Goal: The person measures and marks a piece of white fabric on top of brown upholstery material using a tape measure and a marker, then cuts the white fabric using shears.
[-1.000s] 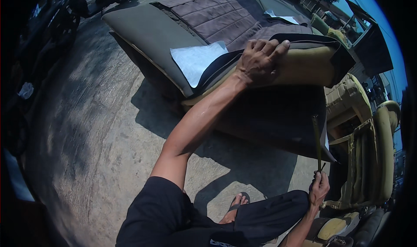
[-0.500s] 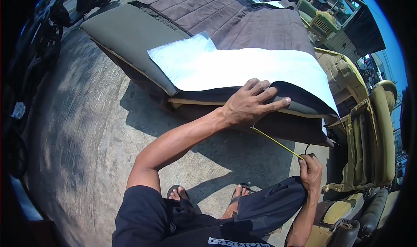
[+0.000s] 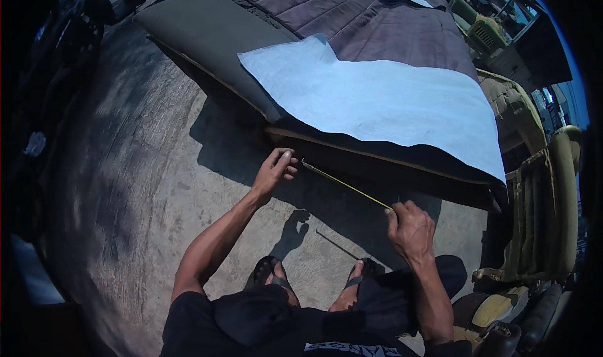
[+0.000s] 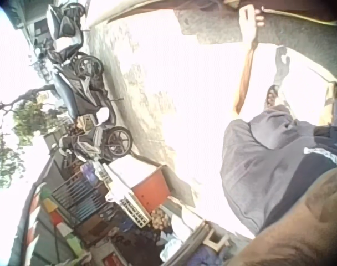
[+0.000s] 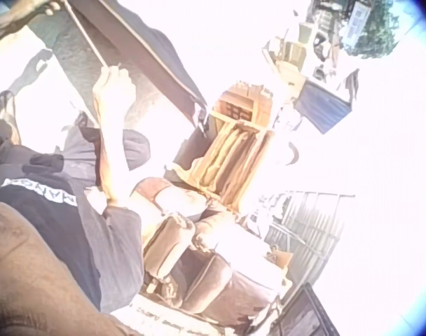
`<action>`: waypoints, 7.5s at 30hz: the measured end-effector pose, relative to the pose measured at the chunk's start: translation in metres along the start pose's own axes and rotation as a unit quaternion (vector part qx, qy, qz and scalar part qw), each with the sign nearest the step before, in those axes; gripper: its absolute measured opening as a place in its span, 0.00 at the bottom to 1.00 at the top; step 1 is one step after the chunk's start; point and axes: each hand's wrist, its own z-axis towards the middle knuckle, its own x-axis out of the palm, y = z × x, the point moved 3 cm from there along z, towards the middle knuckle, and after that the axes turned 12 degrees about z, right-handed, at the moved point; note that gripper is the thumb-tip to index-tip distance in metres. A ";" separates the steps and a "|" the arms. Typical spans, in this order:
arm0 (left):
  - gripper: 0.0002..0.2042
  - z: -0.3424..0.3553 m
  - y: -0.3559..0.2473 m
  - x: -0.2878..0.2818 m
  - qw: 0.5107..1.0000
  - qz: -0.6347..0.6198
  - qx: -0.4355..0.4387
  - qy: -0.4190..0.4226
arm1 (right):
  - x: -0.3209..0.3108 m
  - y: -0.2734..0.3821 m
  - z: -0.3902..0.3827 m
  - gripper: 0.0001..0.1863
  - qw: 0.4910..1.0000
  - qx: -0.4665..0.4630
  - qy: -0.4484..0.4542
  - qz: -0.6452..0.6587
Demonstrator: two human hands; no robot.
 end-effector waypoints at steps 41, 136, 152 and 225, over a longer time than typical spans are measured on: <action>0.11 0.068 0.149 -0.098 0.923 -0.360 -0.001 -0.135 | -0.247 -0.140 -0.001 0.12 0.937 -0.103 -0.089 -0.322; 0.08 0.026 0.091 -0.091 0.862 -0.483 0.075 -0.135 | -0.211 -0.108 -0.037 0.11 0.990 0.097 0.088 -0.056; 0.09 -0.100 0.186 -0.128 0.842 -0.421 -0.040 -0.334 | -0.114 -0.153 -0.080 0.12 0.969 0.174 0.173 0.023; 0.19 -0.263 -0.408 0.360 0.623 0.478 -0.177 0.593 | -0.170 0.370 -0.492 0.36 0.265 0.819 -0.222 0.458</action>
